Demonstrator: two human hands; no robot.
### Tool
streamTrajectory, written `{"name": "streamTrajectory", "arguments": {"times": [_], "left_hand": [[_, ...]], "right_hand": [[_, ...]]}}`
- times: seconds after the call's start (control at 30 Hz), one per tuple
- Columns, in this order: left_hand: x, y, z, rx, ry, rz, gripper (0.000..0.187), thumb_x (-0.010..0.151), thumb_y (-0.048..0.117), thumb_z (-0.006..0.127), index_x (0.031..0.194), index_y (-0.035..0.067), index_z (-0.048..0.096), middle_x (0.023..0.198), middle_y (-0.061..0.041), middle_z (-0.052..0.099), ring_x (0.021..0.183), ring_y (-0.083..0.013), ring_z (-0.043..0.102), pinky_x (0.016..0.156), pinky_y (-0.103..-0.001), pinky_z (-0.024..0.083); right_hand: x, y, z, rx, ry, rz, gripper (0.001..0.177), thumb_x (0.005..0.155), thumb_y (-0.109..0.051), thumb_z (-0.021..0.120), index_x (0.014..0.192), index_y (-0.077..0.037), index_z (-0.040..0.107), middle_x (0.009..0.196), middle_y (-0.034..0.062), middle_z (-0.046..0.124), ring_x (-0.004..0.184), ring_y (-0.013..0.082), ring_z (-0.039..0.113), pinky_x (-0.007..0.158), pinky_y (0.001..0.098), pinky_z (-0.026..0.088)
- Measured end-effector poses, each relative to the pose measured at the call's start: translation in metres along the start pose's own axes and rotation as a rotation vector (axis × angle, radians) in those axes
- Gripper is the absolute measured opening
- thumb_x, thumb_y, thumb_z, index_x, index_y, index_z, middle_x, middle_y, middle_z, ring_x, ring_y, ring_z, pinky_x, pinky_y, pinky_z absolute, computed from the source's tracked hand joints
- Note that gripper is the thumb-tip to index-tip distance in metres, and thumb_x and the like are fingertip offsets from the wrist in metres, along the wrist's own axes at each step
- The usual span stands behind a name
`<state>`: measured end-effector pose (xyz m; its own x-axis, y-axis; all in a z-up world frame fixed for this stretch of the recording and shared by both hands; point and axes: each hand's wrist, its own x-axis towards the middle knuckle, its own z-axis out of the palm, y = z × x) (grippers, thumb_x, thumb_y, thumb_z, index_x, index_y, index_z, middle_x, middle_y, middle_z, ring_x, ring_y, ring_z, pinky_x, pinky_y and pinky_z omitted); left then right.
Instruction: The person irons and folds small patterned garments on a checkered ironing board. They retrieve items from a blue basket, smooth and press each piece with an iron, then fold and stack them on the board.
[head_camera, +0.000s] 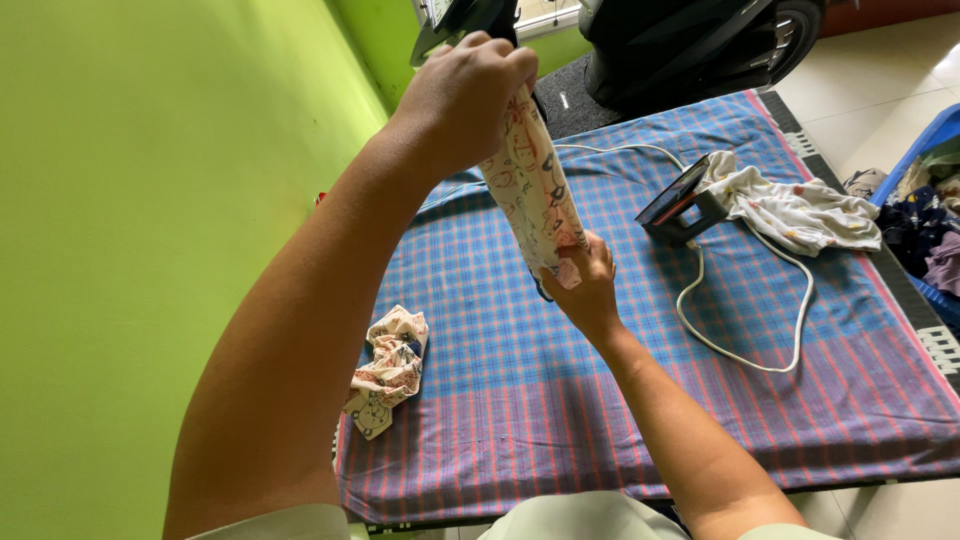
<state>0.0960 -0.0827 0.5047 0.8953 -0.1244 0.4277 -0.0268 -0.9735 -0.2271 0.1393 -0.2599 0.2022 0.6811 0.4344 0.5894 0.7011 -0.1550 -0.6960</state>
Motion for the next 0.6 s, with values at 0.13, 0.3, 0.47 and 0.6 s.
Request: {"name": "streamTrajectory", "arguments": {"times": [0.13, 0.3, 0.47, 0.6], "left_hand": [[0.006, -0.003, -0.006, 0.03, 0.0, -0.035, 0.053, 0.061, 0.016, 0.095, 0.107, 0.014, 0.068, 0.104, -0.002, 0.071, 0.106, -0.0247, 0.064, 0.092, -0.044, 0.051], [-0.003, -0.012, 0.0, 0.056, 0.002, -0.119, 0.048, 0.062, 0.017, 0.094, 0.103, 0.015, 0.07, 0.1, -0.001, 0.072, 0.104, -0.0245, 0.065, 0.088, -0.044, 0.052], [-0.02, -0.038, 0.005, 0.005, 0.054, -0.203, 0.037, 0.071, 0.011, 0.088, 0.103, 0.011, 0.07, 0.096, -0.006, 0.073, 0.098, -0.0269, 0.069, 0.085, -0.044, 0.055], [-0.034, -0.055, 0.007, -0.072, 0.006, -0.294, 0.024, 0.082, 0.006, 0.08, 0.103, 0.009, 0.069, 0.097, -0.009, 0.073, 0.092, -0.0287, 0.072, 0.079, -0.042, 0.058]], "right_hand": [[-0.008, 0.001, 0.007, -0.165, 0.051, -0.081, 0.024, 0.08, -0.022, 0.083, 0.094, -0.006, 0.071, 0.126, 0.0173, 0.054, 0.117, 0.0381, 0.049, 0.103, 0.0491, 0.04], [-0.018, 0.008, 0.014, -0.089, -0.05, 0.002, 0.018, 0.092, -0.019, 0.074, 0.099, -0.003, 0.071, 0.116, 0.0137, 0.063, 0.11, 0.0337, 0.056, 0.098, 0.0465, 0.044], [0.006, 0.02, -0.013, -0.119, 0.07, -0.115, 0.016, 0.101, -0.006, 0.06, 0.112, 0.0, 0.069, 0.117, 0.0171, 0.068, 0.11, 0.037, 0.06, 0.099, 0.0465, 0.047], [0.004, 0.015, -0.022, -0.162, 0.106, -0.255, 0.015, 0.098, -0.004, 0.061, 0.11, 0.0, 0.068, 0.119, 0.0197, 0.068, 0.111, 0.0409, 0.063, 0.098, 0.0473, 0.051]]}}
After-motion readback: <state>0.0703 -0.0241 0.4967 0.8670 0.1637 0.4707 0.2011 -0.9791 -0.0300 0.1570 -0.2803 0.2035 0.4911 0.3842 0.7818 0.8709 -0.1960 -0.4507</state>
